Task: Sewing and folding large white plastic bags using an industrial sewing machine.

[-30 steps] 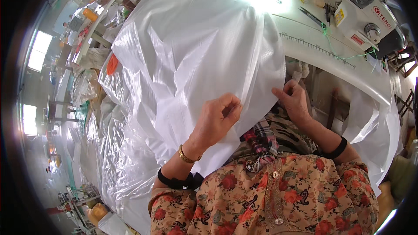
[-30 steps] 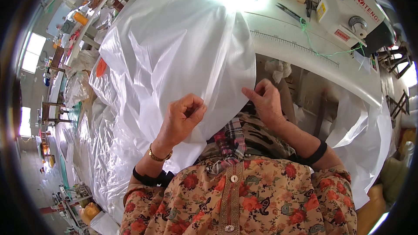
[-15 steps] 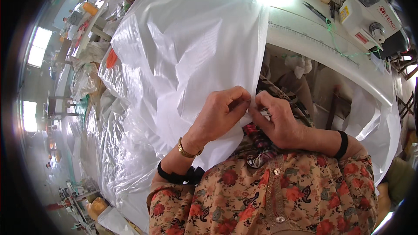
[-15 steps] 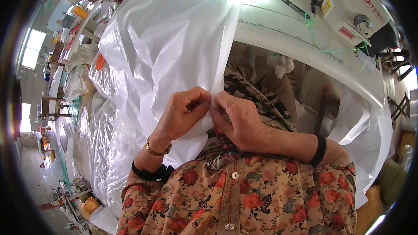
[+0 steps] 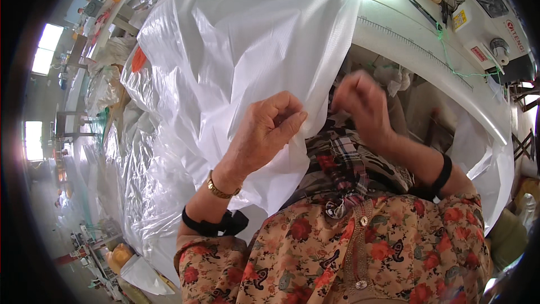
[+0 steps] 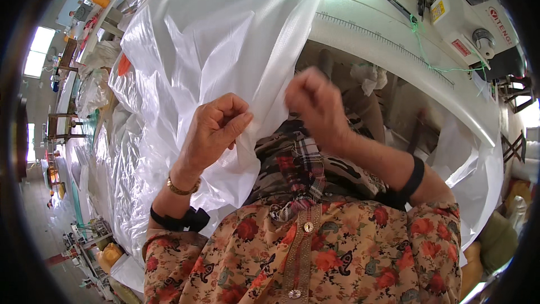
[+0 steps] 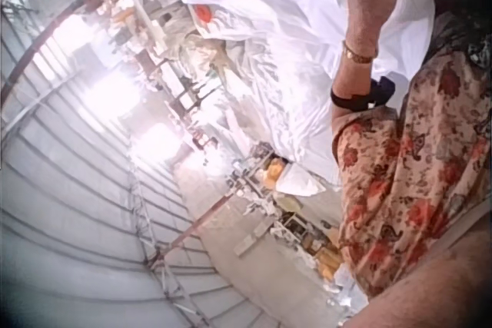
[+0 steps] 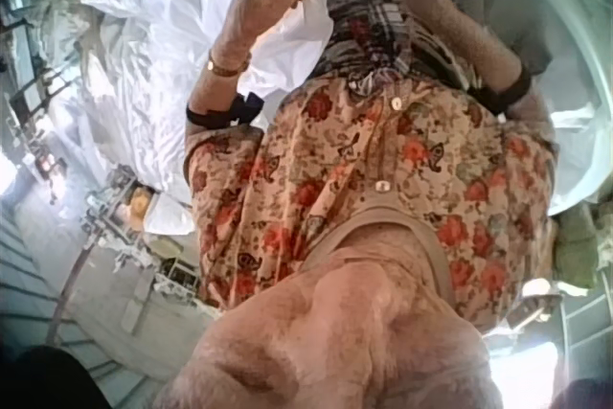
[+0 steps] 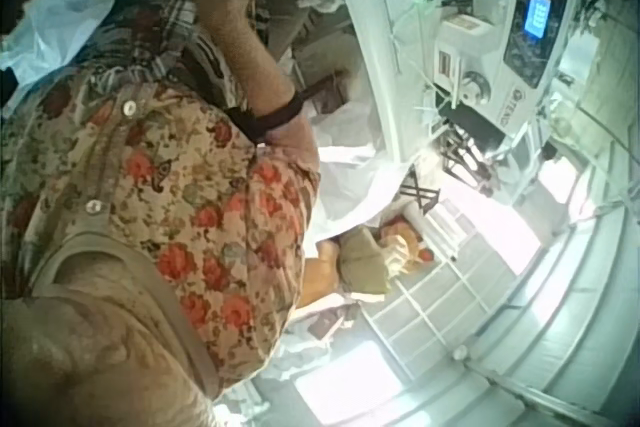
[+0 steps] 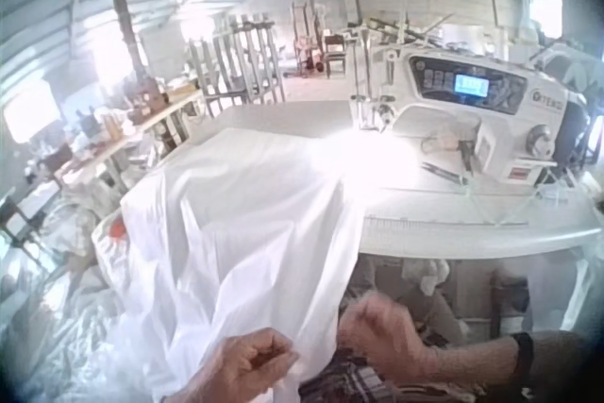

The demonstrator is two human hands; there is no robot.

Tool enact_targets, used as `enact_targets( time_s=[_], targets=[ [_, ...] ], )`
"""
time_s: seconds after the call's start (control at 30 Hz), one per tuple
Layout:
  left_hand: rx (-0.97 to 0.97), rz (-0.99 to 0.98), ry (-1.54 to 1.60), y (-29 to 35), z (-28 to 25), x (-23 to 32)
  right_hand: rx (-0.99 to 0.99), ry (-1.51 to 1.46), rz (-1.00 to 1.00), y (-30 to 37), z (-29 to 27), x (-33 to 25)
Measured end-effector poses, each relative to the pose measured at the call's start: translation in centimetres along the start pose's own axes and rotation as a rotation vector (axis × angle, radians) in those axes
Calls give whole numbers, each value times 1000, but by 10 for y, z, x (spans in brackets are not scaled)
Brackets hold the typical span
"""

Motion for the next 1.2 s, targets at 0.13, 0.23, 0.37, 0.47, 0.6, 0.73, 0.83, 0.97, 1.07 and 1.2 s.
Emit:
enact_targets(
  time_s=[0.13,0.23,0.37,0.47,0.6,0.73,0.83,0.97,1.07,1.2],
  targets=[
    [-2,170,-105,-5,-21,40,308,-266,112,-51,8,32],
    [-93,68,-21,-9,-29,59,-440,213,-32,-60,121,23],
    [-186,223,-341,-15,-33,78,-894,397,-155,-28,201,46],
    [-217,278,-517,-13,-10,51,-1016,446,-135,-13,200,74],
    [-66,278,-486,-10,12,2,-1028,564,-79,-17,137,65],
    [102,206,-266,-6,15,-31,-1042,854,10,-29,55,18],
    [178,242,-167,-6,15,-35,-863,900,-336,-46,41,-34],
    [244,283,-120,-2,13,-31,-637,736,-834,-43,47,-75],
    [211,65,31,0,16,-45,-647,658,-596,-59,46,-55],
    [207,-116,83,8,19,-49,-660,677,-517,-63,44,-46]
  ],
)
Point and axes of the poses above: each hand's wrist, its own y-axis away from the middle knuckle, its own z-axis out of the palm, x = y × z, the point moved 9 cm from there along -y, towards the middle knuckle
